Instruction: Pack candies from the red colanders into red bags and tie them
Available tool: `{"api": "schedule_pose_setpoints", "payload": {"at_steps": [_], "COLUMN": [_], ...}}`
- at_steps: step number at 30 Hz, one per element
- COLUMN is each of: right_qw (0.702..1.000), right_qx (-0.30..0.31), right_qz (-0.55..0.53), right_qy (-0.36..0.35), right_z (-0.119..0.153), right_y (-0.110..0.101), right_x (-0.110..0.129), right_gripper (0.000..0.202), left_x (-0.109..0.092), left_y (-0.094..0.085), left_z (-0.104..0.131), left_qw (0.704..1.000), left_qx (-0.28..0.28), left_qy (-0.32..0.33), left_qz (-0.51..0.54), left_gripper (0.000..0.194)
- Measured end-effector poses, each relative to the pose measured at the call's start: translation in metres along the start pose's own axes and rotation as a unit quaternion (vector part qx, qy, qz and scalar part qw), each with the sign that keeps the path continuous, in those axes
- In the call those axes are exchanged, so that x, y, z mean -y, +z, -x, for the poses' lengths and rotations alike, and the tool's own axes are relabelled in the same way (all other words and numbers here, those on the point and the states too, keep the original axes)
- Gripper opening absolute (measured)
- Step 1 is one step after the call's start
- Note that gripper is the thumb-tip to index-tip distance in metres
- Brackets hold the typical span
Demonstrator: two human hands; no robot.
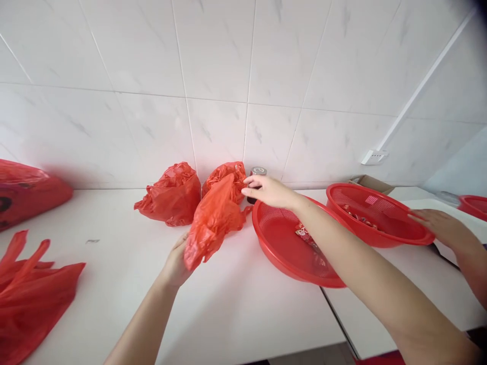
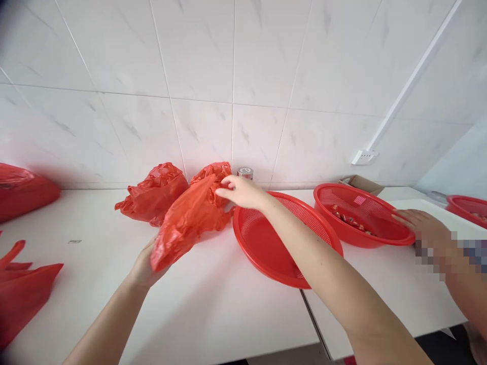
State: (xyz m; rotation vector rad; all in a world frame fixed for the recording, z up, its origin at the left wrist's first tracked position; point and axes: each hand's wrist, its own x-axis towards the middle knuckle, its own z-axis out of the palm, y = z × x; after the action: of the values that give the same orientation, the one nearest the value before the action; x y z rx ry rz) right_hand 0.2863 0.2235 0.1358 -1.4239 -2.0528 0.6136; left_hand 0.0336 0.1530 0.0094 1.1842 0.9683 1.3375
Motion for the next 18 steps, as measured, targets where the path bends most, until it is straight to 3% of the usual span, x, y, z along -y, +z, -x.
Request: {"api": "schedule_pose_setpoints", "payload": {"at_steps": [2, 5, 8, 12, 15, 18], "right_qw": [0.996, 0.975, 0.976, 0.988, 0.988, 0.971], "right_qx": [0.073, 0.156, 0.102, 0.008, -0.034, -0.022], "right_qz": [-0.057, -0.151, -0.18, -0.126, -0.057, 0.046], "right_qy": [-0.009, -0.043, -0.067, -0.086, -0.142, -0.233], "right_z": [0.024, 0.064, 0.103, 0.139, 0.15, 0.153], "right_y": [0.017, 0.035, 0.041, 0.032, 0.026, 0.033], "right_x": [0.01, 0.025, 0.032, 0.026, 0.025, 0.031], "right_gripper": [0.046, 0.031, 0.024, 0.026, 0.015, 0.012], "left_x": [-0.006, -0.009, 0.001, 0.026, 0.024, -0.009], "left_y": [-0.003, -0.007, -0.018, -0.042, -0.053, -0.048], "left_z": [0.011, 0.024, 0.033, 0.041, 0.048, 0.059], "left_qw": [0.999, 0.996, 0.993, 0.991, 0.989, 0.972], "left_qx": [0.009, 0.031, 0.044, 0.035, -0.078, -0.204], "left_qy": [-0.025, -0.073, -0.106, -0.132, -0.118, 0.01], "left_qz": [0.028, 0.041, 0.034, 0.0, -0.042, -0.115], "left_gripper": [0.026, 0.022, 0.027, 0.019, 0.027, 0.031]}}
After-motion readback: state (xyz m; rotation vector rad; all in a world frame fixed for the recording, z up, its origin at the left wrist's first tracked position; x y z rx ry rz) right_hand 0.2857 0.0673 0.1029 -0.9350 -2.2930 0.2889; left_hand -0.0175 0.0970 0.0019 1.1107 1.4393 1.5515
